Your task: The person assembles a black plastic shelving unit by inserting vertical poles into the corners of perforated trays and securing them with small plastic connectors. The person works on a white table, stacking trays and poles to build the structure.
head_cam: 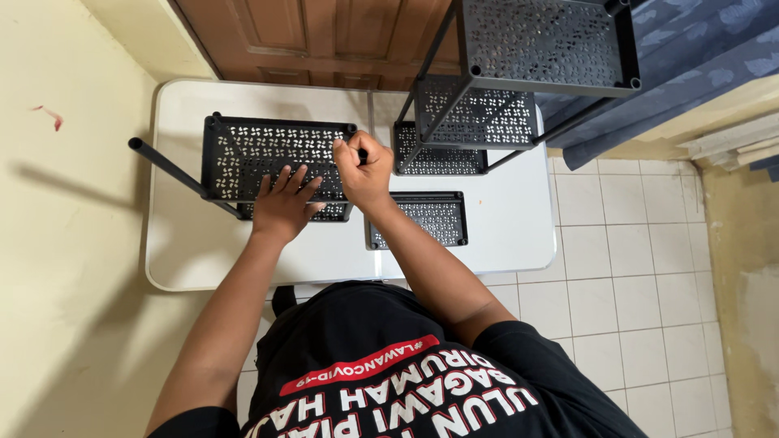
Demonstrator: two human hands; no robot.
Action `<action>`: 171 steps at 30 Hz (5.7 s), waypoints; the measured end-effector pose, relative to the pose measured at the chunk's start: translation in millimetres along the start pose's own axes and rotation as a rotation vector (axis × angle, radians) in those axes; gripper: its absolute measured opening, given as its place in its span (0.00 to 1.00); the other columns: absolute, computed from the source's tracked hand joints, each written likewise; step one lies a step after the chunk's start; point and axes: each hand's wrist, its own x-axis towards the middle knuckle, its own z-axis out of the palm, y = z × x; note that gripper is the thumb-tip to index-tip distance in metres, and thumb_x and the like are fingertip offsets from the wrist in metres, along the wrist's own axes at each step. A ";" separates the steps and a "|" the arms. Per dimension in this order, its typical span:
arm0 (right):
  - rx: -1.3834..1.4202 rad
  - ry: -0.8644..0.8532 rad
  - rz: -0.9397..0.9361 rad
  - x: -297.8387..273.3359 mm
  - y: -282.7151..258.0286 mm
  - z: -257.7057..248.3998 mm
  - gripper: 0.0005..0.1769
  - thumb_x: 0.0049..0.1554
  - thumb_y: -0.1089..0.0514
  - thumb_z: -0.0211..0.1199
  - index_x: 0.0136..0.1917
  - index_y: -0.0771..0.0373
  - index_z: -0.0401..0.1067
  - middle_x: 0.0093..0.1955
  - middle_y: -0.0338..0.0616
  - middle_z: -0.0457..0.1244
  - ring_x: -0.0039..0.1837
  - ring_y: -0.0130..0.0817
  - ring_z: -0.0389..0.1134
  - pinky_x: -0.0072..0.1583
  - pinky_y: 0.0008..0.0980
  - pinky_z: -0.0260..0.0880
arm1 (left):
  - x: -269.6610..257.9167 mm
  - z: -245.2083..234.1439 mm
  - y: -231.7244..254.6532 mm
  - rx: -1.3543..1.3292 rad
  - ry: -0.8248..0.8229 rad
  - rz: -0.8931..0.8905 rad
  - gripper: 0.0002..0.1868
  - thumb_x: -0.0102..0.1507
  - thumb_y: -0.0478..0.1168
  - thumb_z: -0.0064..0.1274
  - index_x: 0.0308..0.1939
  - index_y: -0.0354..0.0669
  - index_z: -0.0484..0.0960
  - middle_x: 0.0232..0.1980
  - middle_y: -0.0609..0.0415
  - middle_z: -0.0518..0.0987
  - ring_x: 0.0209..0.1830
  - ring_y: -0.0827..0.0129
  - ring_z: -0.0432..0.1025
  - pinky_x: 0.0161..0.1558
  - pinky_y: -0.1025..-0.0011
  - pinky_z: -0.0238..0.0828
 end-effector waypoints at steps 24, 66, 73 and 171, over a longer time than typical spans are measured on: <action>-0.014 0.004 0.005 1.8 16.1 -11.3 0.22 0.62 0.73 0.59 0.34 0.60 0.53 0.29 0.28 0.51 0.34 0.15 0.47 0.36 0.22 0.47 | 0.4 31.5 -31.4 -0.107 0.165 -0.039 0.32 0.66 0.72 0.29 0.69 0.76 0.72 0.80 0.67 0.59 0.81 0.68 0.49 0.75 0.55 0.40; 0.005 -0.023 -0.003 15.3 22.7 -8.5 0.21 0.62 0.74 0.58 0.34 0.60 0.53 0.30 0.27 0.50 0.35 0.14 0.46 0.36 0.22 0.47 | 12.6 29.2 -27.3 -0.147 0.159 -0.090 0.31 0.64 0.71 0.40 0.69 0.77 0.71 0.79 0.66 0.59 0.80 0.64 0.48 0.73 0.53 0.39; 0.030 -0.020 0.007 16.8 23.5 -8.6 0.21 0.62 0.74 0.58 0.34 0.60 0.53 0.30 0.27 0.51 0.35 0.15 0.46 0.36 0.22 0.47 | 12.7 31.6 -27.7 -0.154 0.208 -0.087 0.31 0.64 0.71 0.41 0.68 0.77 0.73 0.79 0.65 0.61 0.80 0.63 0.49 0.74 0.52 0.40; 0.085 -0.053 -0.013 37.2 39.4 -7.4 0.17 0.56 0.78 0.51 0.35 0.60 0.52 0.33 0.30 0.51 0.36 0.15 0.45 0.38 0.22 0.48 | 34.0 29.7 -28.1 -0.094 0.258 -0.087 0.31 0.63 0.57 0.51 0.72 0.72 0.69 0.79 0.61 0.60 0.79 0.59 0.51 0.70 0.49 0.47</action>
